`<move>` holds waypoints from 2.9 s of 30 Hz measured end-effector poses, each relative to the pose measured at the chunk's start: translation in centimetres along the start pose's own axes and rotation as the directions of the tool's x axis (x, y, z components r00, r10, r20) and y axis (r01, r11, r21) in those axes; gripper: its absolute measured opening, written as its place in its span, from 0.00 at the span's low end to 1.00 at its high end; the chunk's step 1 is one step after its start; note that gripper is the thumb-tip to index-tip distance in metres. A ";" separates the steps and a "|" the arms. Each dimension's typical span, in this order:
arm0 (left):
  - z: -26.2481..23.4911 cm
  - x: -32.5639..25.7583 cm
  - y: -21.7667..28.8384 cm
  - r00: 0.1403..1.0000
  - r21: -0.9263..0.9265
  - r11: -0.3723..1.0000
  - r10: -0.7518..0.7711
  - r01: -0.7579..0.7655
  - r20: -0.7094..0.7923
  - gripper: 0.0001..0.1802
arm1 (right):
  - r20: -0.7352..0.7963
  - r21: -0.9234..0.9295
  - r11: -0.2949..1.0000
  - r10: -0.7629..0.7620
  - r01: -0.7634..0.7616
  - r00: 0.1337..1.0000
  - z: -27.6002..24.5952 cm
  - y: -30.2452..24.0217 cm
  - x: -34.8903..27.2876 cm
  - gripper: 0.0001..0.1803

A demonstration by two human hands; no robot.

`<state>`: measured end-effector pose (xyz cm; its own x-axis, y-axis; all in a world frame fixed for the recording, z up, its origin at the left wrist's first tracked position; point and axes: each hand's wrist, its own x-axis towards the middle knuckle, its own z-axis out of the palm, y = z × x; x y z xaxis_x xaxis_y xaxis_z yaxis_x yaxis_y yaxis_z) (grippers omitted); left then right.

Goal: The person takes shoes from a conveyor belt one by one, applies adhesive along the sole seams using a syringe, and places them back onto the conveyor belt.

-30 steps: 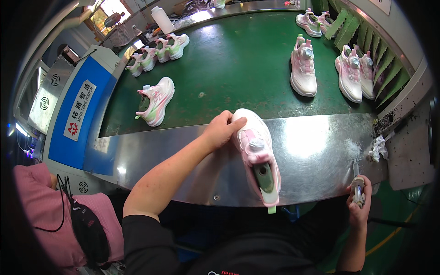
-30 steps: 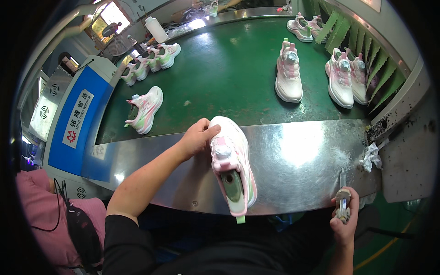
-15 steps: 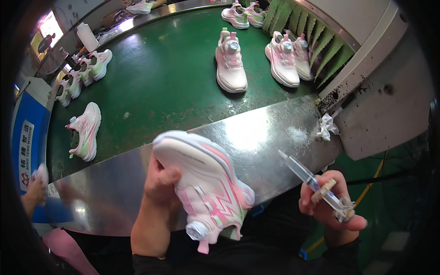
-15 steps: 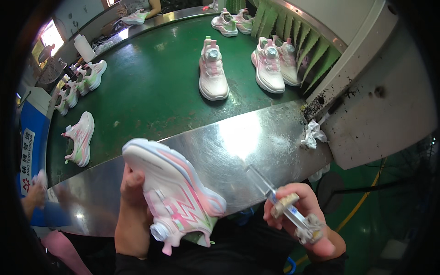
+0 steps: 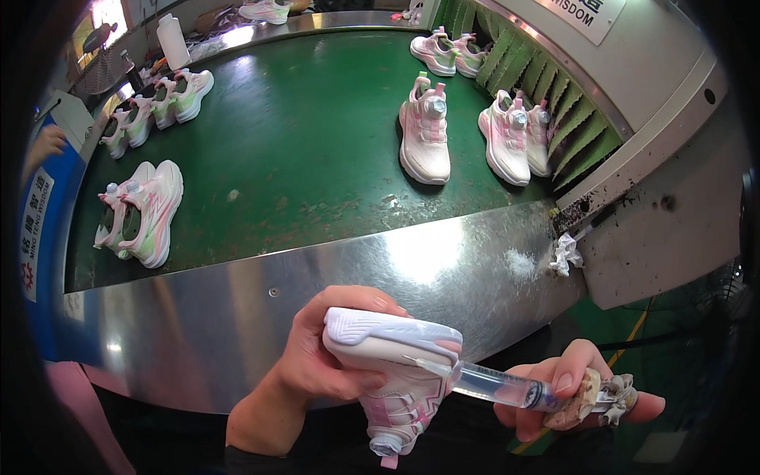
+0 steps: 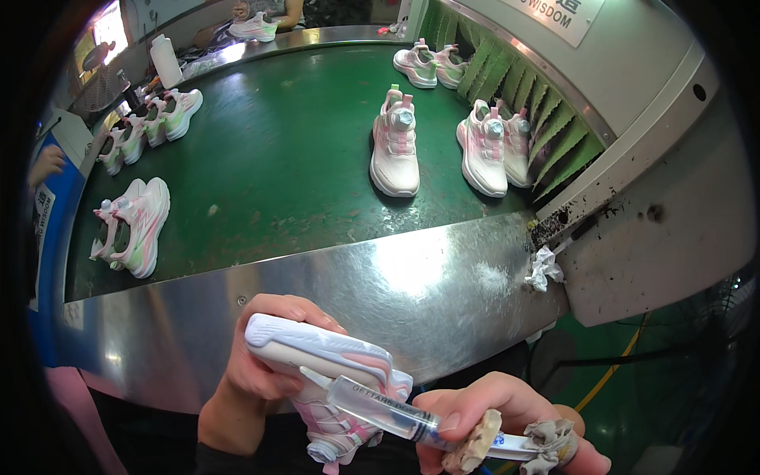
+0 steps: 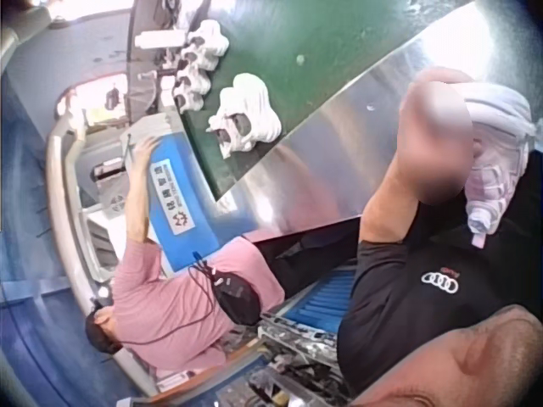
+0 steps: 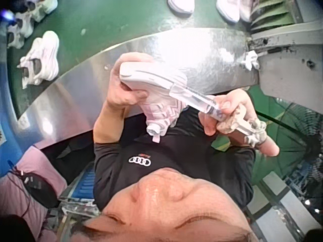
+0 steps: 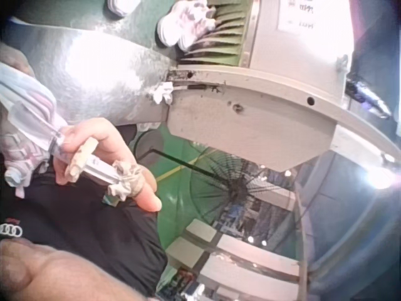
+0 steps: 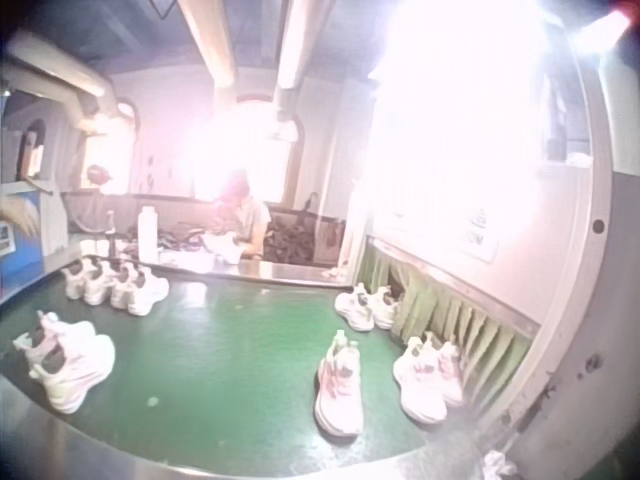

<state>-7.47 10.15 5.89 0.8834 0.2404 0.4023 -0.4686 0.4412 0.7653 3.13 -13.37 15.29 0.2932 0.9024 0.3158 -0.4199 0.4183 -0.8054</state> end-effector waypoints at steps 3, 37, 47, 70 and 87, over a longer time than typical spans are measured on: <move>0.3 -0.2 0.3 1.000 -0.012 1.000 0.005 -0.006 -0.011 0.34 | 0.013 0.009 1.000 0.028 -0.028 1.000 0.0 0.5 0.4 0.43; 0.3 -0.7 0.4 0.995 0.028 1.000 0.000 0.002 -0.105 0.35 | -0.016 -0.032 0.999 0.040 -0.041 0.999 -0.1 1.4 -0.9 0.43; -0.6 -0.2 0.1 0.979 0.072 0.996 -0.039 0.054 -0.202 0.37 | -0.025 -0.013 1.000 -0.003 0.003 1.000 -2.2 2.9 -2.4 0.45; -1.4 0.3 -0.4 0.890 -0.210 0.955 -0.275 0.209 -0.363 0.37 | -0.143 0.011 0.998 0.056 -0.055 0.988 -3.6 5.5 -5.8 0.50; -4.6 -0.8 -1.2 0.787 -0.219 0.952 -0.301 0.215 -0.538 0.28 | -0.177 -0.030 0.997 0.065 -0.071 0.982 -3.5 5.8 -9.5 0.47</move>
<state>-7.62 13.37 2.35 0.8330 0.5216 -0.1845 -0.2576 0.6608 0.7050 0.90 -19.88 5.92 0.4130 0.8948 0.1693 -0.4138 0.3500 -0.8404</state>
